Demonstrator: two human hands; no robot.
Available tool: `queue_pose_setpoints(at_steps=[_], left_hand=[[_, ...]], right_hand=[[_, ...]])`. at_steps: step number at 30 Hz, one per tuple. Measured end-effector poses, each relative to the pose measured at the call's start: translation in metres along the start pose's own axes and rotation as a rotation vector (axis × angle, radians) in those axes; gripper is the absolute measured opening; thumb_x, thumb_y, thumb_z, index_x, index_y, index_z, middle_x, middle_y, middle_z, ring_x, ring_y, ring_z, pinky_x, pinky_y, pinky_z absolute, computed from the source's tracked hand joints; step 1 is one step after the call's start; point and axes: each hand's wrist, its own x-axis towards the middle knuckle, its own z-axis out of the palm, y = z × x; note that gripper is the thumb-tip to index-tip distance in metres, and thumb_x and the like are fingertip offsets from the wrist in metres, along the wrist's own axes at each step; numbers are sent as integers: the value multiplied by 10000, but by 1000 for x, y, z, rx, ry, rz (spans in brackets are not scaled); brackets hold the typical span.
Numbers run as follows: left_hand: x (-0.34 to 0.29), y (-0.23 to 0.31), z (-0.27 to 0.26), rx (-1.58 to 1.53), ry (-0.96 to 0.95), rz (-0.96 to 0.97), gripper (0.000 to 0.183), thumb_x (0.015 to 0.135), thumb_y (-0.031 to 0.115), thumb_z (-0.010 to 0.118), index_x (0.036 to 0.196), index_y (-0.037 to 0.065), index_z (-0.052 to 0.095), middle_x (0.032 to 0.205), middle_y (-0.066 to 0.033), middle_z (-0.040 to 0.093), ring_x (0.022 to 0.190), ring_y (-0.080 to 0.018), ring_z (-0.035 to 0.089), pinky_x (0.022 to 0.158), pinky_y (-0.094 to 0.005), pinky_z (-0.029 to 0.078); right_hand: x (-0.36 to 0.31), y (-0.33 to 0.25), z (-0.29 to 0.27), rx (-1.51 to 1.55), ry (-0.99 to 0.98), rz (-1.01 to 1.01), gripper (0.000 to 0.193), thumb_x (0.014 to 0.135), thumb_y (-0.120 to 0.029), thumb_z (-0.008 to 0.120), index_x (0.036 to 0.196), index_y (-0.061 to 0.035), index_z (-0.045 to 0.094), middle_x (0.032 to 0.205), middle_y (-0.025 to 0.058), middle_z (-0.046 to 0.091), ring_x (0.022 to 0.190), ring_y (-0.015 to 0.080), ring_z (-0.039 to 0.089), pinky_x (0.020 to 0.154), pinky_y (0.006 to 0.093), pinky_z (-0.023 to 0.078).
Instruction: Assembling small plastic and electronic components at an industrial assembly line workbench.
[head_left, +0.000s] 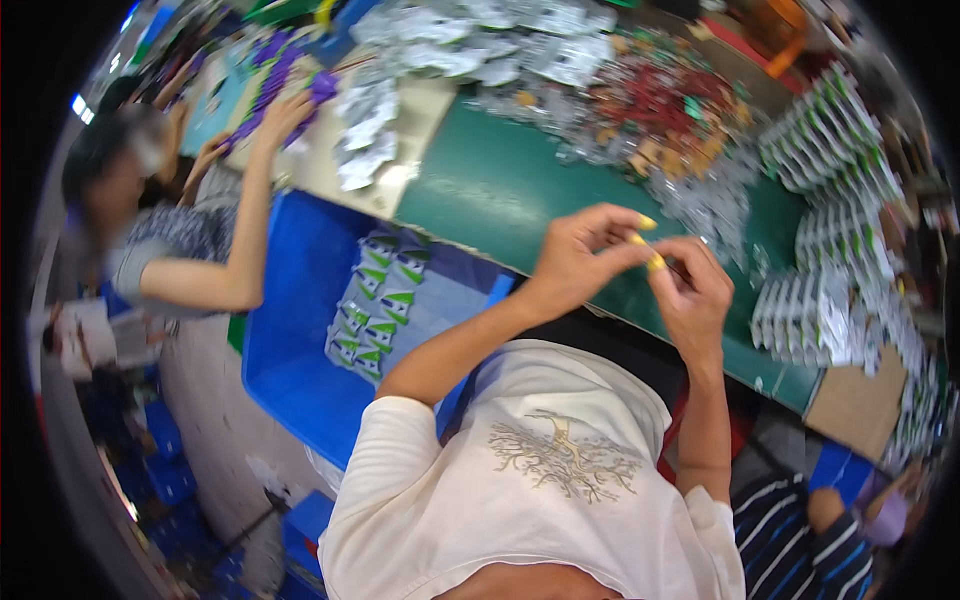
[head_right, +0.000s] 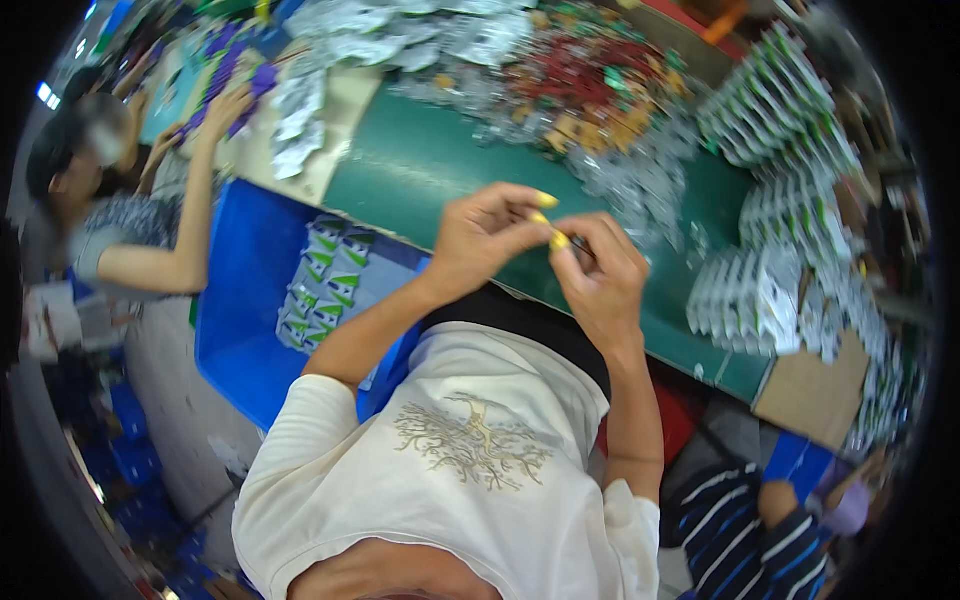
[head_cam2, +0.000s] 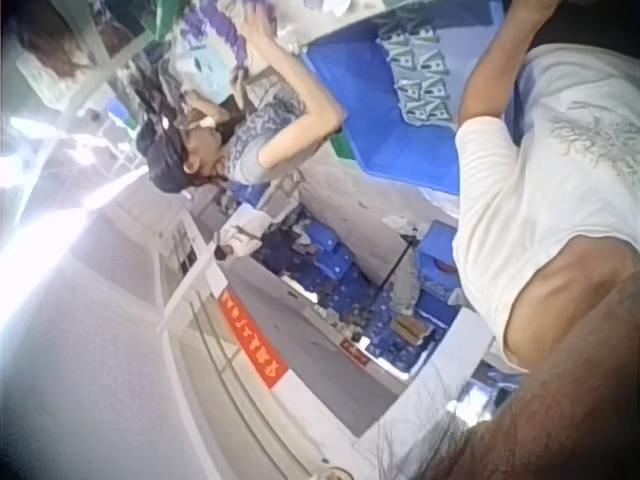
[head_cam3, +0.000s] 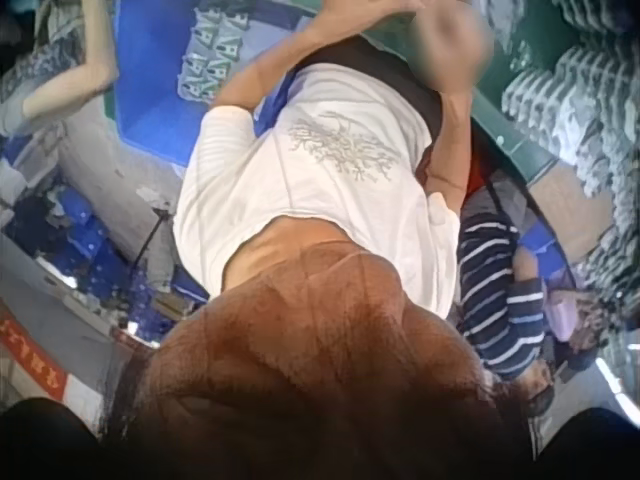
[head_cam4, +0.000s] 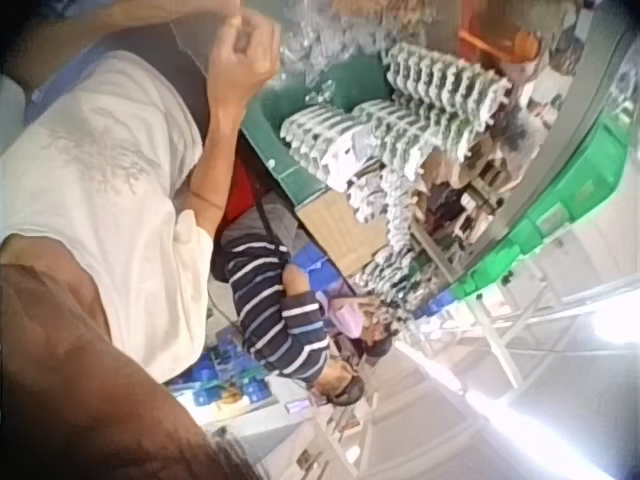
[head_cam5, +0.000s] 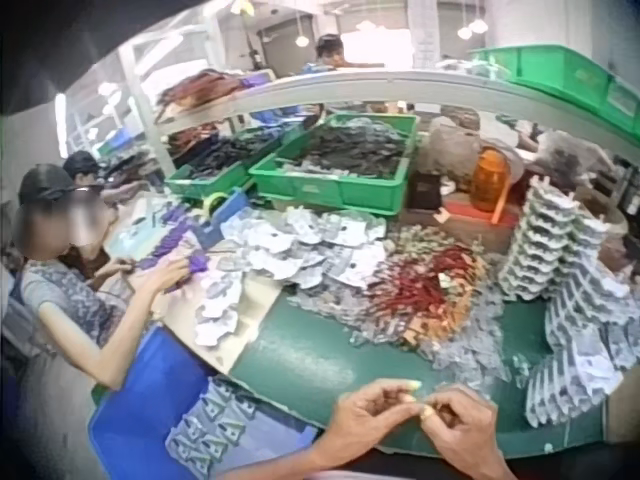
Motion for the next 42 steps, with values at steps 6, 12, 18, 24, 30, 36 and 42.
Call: queue_pose_setpoints(at_steps=[6, 12, 18, 24, 30, 36, 42], left_hand=[[-26, -6, -22, -62, -98, -133, 315, 870, 53, 731, 1164, -21, 646, 879, -33, 672, 777, -73, 633, 700, -219, 525], [-23, -10, -66, -527, -70, -626, 432, 907, 159, 711, 1293, 56, 548, 962, -31, 663, 782, -91, 628, 690, -230, 518], [20, 44, -174, 1194, 467, 546, 513, 741, 231, 771, 1187, 47, 599, 1083, -144, 626, 1032, -331, 586, 908, -459, 453], [58, 40, -269, 1634, 762, 268, 318, 728, 201, 678, 1029, 98, 689, 1041, -95, 675, 1045, -295, 566, 976, -483, 295], [32, 60, -214, 1663, 546, 596, 242, 756, 55, 668, 995, 91, 677, 945, -79, 679, 923, -252, 625, 960, -440, 367], [-49, 19, -78, 1385, 0, 685, 237, 745, 50, 657, 980, 75, 666, 928, -64, 651, 882, -234, 614, 930, -426, 421], [-65, -12, -49, 1316, -103, 567, 363, 716, 163, 765, 1048, 65, 655, 1100, -94, 610, 1058, -262, 578, 1008, -447, 396]], right_hand=[[-7, 20, 2, 248, -270, 101, 152, 787, 69, 701, 922, 7, 736, 844, 66, 692, 719, 112, 607, 632, 221, 457], [11, 29, 43, 312, -402, 132, 96, 845, 35, 685, 936, 9, 702, 795, 7, 641, 729, 55, 566, 641, 200, 442], [18, 19, 25, 487, -260, 374, 86, 906, 36, 607, 974, -15, 624, 820, -61, 542, 683, -6, 449, 608, 149, 360], [2, 12, 37, 382, -299, 355, 77, 865, 21, 639, 934, -13, 646, 708, -89, 506, 593, -17, 404, 519, 174, 297], [-7, 15, 15, 273, -224, 379, 57, 850, 5, 660, 906, -6, 660, 645, -82, 482, 548, -14, 365, 495, 188, 287], [-6, 13, 0, 4, -234, 173, 101, 825, 9, 661, 925, 7, 651, 712, -8, 523, 546, 38, 387, 489, 222, 306], [-7, 12, 13, -181, -279, -58, 141, 778, 6, 644, 917, -23, 644, 828, 102, 632, 597, 239, 594, 541, 334, 481]])
